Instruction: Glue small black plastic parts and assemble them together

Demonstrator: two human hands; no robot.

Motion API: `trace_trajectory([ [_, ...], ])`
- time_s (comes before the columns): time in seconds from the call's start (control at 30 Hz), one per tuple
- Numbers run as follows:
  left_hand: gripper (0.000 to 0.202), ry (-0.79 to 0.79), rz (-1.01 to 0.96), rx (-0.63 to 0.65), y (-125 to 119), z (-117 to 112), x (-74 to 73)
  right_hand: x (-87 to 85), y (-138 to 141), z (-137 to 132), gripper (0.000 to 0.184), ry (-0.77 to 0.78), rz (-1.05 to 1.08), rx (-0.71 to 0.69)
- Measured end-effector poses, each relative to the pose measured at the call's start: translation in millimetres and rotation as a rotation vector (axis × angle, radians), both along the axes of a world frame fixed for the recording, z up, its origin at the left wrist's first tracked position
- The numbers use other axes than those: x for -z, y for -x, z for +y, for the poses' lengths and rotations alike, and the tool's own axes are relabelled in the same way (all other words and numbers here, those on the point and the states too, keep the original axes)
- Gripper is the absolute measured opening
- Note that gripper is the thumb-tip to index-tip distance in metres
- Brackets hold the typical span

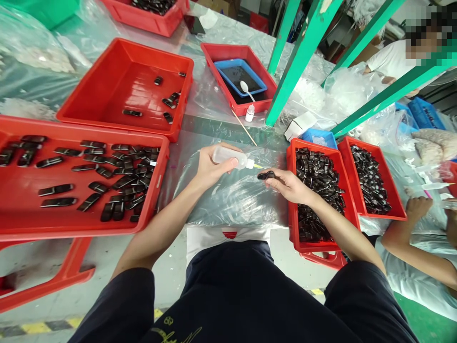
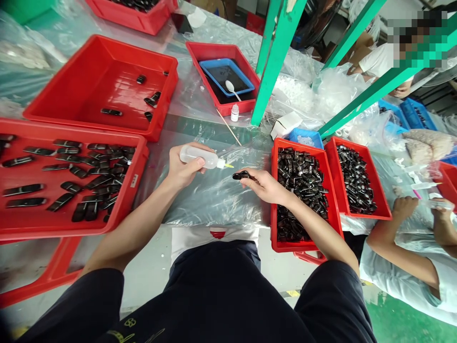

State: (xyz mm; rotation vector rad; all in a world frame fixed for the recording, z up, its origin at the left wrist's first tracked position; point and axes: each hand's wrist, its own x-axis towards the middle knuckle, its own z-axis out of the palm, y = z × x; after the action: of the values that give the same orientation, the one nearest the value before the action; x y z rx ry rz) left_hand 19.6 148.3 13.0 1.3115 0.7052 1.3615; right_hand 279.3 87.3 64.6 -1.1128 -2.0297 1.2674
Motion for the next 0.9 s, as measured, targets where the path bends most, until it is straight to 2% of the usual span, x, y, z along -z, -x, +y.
trace_trajectory([
  [0.23, 0.053, -0.016, 0.070, 0.026, -2, -5, -9.7, -6.1, 4, 1, 0.041, -0.076, -0.061, -0.036],
  [0.43, 0.048, -0.048, 0.053, 0.023, -2, -5, -8.0, -7.1, 2, 0, 0.038, -0.087, -0.079, -0.051],
  [0.67, 0.051, -0.069, 0.137, 0.018, 0, -4, -7.2, -10.8, 3, 0, 0.034, -0.116, -0.148, -0.084],
  [0.9, 0.043, -0.117, 0.209, 0.106, 6, -3, -13.1, -16.8, 3, 3, 0.034, -0.113, -0.259, -0.221],
])
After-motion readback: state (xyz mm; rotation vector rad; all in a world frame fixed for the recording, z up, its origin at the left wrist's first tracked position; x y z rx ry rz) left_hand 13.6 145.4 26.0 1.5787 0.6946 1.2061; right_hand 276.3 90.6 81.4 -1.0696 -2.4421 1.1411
